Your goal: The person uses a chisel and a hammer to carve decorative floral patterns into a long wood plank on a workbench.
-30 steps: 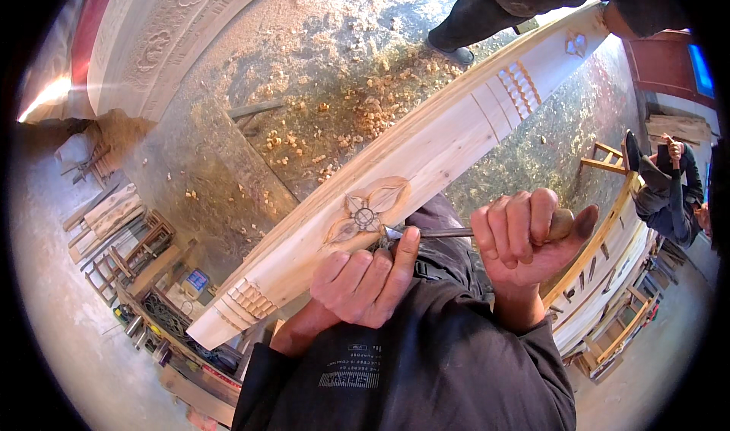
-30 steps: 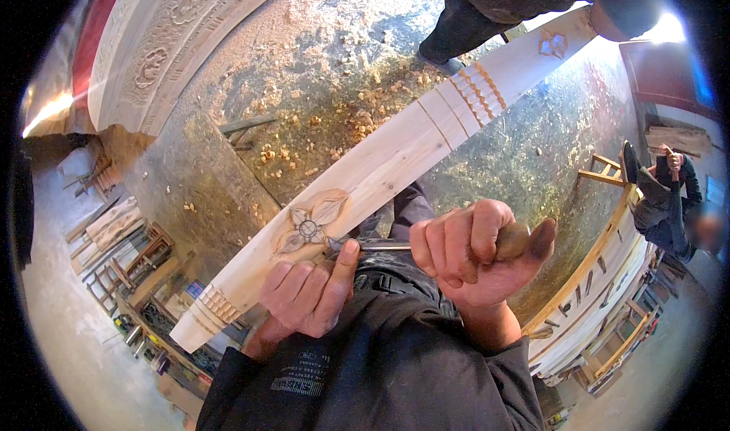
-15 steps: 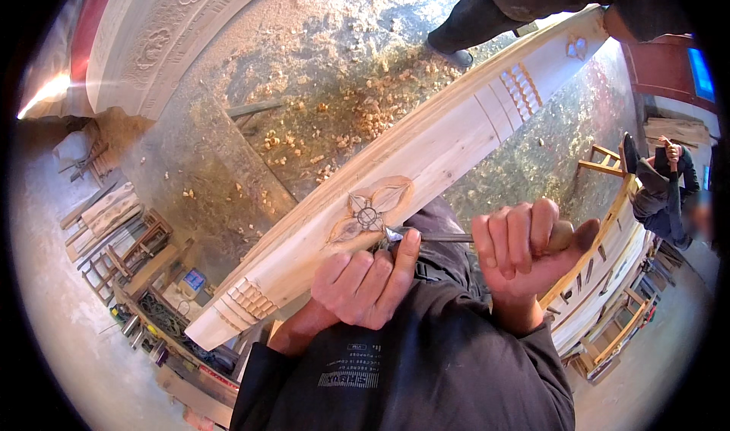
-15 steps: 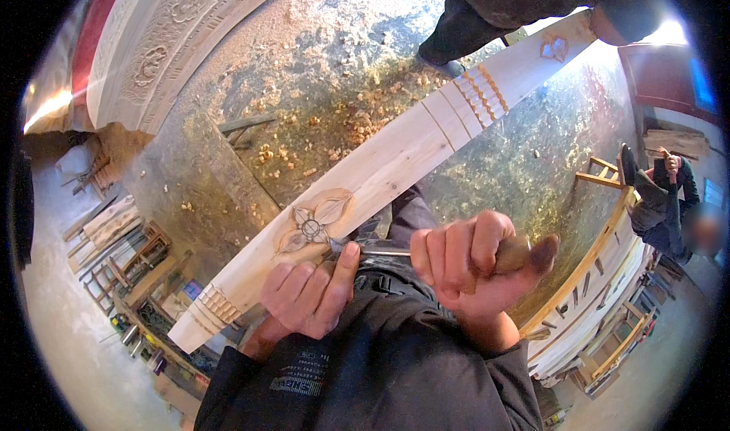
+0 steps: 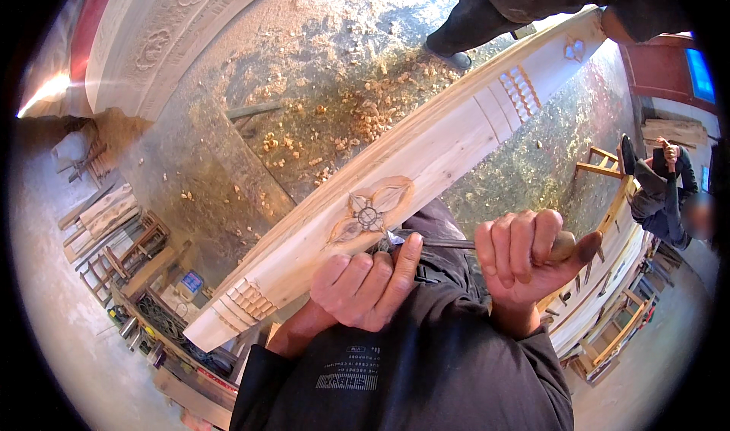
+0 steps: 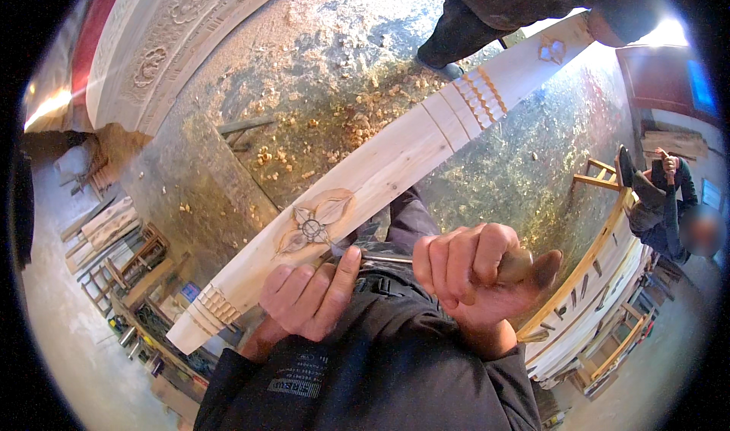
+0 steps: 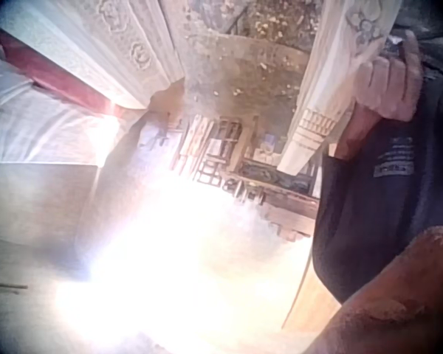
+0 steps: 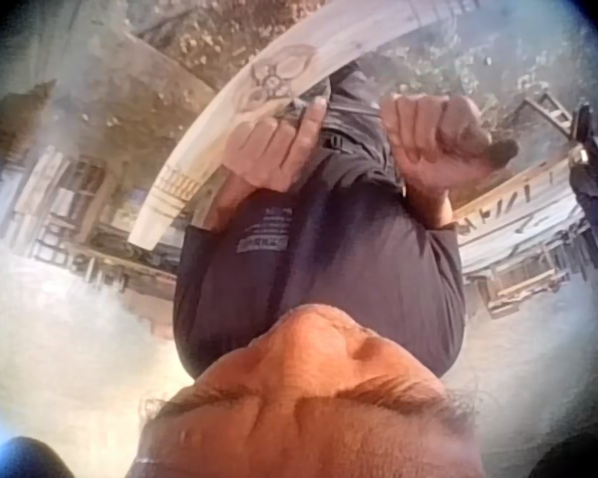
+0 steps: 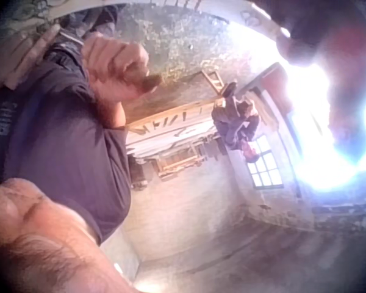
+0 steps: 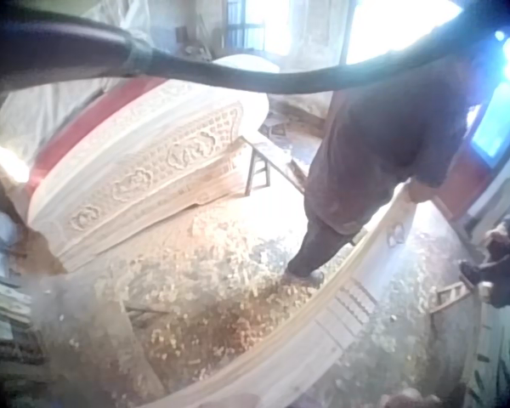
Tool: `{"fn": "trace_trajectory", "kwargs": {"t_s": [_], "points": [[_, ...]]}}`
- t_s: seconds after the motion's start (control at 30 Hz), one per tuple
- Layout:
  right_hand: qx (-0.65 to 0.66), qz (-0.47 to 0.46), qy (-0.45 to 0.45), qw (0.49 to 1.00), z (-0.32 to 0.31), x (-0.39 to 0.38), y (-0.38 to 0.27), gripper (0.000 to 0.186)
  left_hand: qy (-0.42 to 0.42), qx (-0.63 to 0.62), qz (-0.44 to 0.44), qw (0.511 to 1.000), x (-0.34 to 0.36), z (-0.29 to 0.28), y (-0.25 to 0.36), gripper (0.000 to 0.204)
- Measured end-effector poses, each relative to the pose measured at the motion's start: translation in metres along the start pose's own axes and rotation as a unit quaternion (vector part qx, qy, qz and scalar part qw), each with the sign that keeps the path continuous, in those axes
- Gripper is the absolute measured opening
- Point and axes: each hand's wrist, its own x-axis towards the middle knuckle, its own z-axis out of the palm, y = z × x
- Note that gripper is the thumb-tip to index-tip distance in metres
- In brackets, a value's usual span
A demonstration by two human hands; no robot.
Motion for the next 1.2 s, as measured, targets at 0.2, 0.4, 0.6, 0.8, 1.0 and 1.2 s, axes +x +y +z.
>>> {"fn": "trace_trajectory", "kwargs": {"t_s": [0.2, 0.4, 0.6, 0.8, 1.0, 1.2], "points": [[-0.009, 0.001, -0.003, 1.0, -0.0022, 0.0017, 0.0017, 0.075, -0.029, 0.009, -0.002, 1.0, -0.001, -0.0037, 0.0009, 0.029], [0.007, 0.007, -0.009, 1.0, -0.0057, 0.0054, 0.0031, 0.073, -0.03, 0.013, -0.007, 0.999, 0.0001, -0.0026, 0.0018, 0.031], [-0.002, 0.015, 0.028, 1.0, -0.0045, 0.0062, 0.0044, 0.068, -0.028, 0.021, -0.008, 0.999, 0.0001, -0.0022, 0.003, 0.032], [0.019, 0.005, 0.015, 1.0, -0.0046, 0.0032, 0.0033, 0.07, -0.016, 0.021, -0.008, 1.0, -0.0004, 0.0004, 0.0028, 0.031], [0.015, 0.006, 0.006, 1.0, -0.0062, 0.0022, 0.0023, 0.071, -0.018, 0.022, -0.003, 1.0, -0.0001, -0.0001, 0.0022, 0.03], [0.025, 0.018, 0.012, 0.999, -0.0087, 0.0034, 0.0026, 0.07, -0.02, 0.025, -0.007, 0.999, 0.0004, 0.0002, 0.0025, 0.03]]}}
